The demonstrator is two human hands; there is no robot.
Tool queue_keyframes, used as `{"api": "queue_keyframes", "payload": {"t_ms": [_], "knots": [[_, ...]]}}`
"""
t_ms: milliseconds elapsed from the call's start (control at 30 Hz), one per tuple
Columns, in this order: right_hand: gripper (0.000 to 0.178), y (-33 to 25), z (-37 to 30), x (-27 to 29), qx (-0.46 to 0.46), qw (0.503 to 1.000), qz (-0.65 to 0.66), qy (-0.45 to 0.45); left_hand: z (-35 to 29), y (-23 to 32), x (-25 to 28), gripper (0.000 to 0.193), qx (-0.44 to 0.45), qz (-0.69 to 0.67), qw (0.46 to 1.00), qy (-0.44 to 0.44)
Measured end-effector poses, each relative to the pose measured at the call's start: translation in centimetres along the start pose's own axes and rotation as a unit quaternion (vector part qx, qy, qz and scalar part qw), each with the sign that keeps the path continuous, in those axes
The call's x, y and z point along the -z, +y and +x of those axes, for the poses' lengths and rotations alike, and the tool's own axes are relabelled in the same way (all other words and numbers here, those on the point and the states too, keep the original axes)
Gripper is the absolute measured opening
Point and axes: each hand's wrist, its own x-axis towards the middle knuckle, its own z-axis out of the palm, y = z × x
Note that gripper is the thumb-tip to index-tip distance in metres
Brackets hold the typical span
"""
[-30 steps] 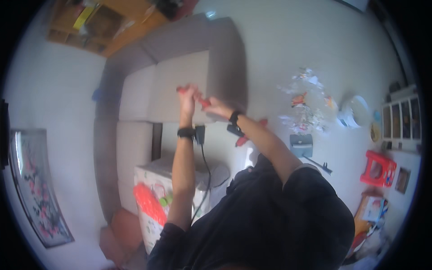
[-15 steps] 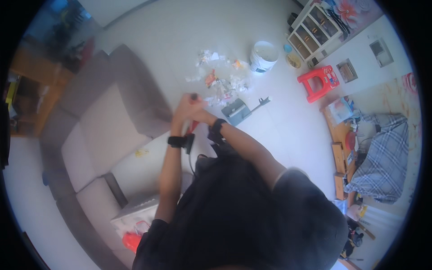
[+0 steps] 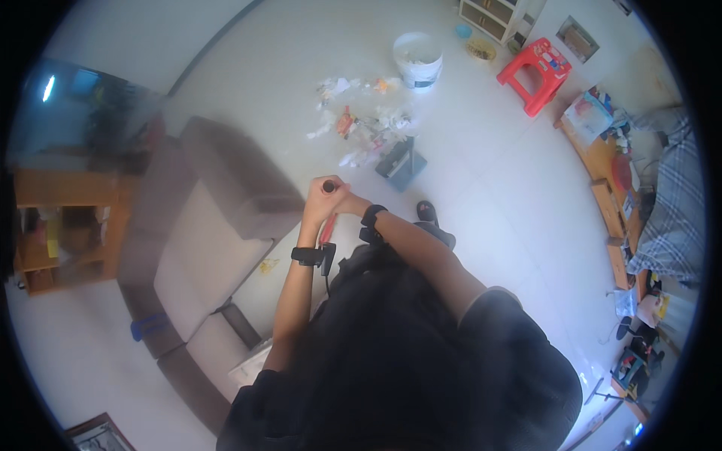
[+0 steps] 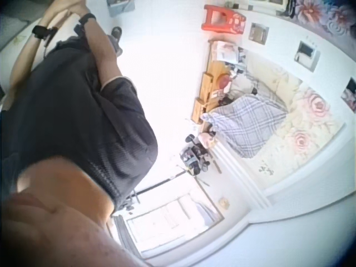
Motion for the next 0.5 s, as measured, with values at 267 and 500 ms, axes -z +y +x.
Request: {"api": "queue_keyframes", "payload": {"t_ms": [267, 500], "knots": [[0.031, 1.8, -0.7, 9.6, 0.071, 0.997, -0.016, -0.034, 3.9, 7.9, -5.2, 0.031, 0.125, 0.06, 0.989, 0.059], [0.028, 2.2, 4.7, 14.8, 0.182, 0.983, -0.021, -0.02, 10.4, 15.9, -6.5, 0.015, -0.106, 0.179, 0.978, 0.005]]}}
